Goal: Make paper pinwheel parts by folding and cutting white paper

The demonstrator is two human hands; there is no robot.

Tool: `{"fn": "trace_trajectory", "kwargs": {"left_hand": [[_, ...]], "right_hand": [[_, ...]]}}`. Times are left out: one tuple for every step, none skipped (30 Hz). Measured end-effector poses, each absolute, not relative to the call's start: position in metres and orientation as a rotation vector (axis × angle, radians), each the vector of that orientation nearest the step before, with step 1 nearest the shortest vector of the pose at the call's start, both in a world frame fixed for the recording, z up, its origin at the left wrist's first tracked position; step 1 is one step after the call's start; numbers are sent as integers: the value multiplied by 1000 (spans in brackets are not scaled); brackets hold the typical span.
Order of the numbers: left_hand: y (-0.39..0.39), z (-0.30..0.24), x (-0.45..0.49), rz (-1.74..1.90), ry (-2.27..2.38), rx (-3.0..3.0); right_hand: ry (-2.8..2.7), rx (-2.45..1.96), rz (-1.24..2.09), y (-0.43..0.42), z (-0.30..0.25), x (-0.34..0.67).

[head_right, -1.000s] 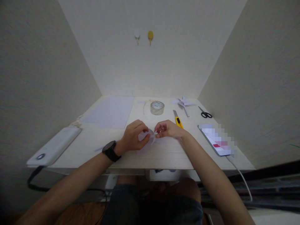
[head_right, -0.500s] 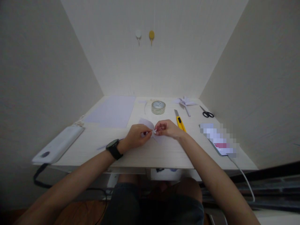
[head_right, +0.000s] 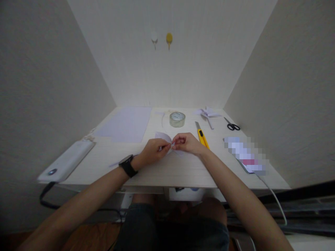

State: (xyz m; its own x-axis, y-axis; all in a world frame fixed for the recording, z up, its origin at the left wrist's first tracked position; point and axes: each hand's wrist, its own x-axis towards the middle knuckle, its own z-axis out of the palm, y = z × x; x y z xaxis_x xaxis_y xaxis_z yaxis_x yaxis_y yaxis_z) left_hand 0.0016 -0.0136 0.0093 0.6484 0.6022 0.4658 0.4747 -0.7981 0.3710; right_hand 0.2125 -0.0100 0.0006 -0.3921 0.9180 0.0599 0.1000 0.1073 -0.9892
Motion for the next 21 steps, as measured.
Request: {"fn": "trace_trajectory", "kwargs": {"left_hand": [[-13,9,2,860,885,2652],[-13,9,2,853,894,2650],[-13,9,2,844,904,2646],[-12,9,2,835,911,2640],[-12,9,2,824,910,2635],[-12,9,2,811,904,2632],[-11,10,1,796,894,2631],[-11,10,1,776,880,2631],[-11,11,0,754,869,2631],[-10,11,0,730,860,2630],[-10,11,0,707,855,2629],[-10,12,0,686,852,2628],[-9,12,0,669,852,2628],[-9,12,0,658,857,2628],[-9,12,1,652,868,2627],[-9,12,1,650,881,2627],[-9,12,1,650,897,2628],[-9,11,1,651,917,2630],[-9,10,1,655,939,2634],[-8,10,1,663,962,2640],[-8,9,1,675,987,2644]], "right_hand": [[-1634,-1020,1364,-10,0,212],[-1638,-1023,1358,-10,0,212],[-1642,-1026,1355,-9,-1,212],[-1647,-1029,1352,-9,-1,212],[-1651,-1033,1346,-8,-2,213],[-1656,-1037,1340,-8,-2,213],[-1659,-1040,1333,-8,-2,213],[-1659,-1041,1326,-8,-2,214],[-1656,-1040,1324,-8,-2,215],[-1652,-1037,1328,-8,-1,215],[-1648,-1033,1337,-8,-1,216],[-1644,-1029,1349,-8,-1,217],[-1641,-1025,1361,-8,0,217],[-1639,-1024,1371,-8,0,217],[-1639,-1025,1376,-8,0,217],[-1640,-1027,1376,-9,0,218],[-1645,-1030,1373,-9,0,218],[-1653,-1034,1367,-9,-1,218],[-1660,-1036,1359,-9,-1,218],[-1669,-1037,1352,-9,-2,218],[-1677,-1036,1348,-8,-2,218]]}}
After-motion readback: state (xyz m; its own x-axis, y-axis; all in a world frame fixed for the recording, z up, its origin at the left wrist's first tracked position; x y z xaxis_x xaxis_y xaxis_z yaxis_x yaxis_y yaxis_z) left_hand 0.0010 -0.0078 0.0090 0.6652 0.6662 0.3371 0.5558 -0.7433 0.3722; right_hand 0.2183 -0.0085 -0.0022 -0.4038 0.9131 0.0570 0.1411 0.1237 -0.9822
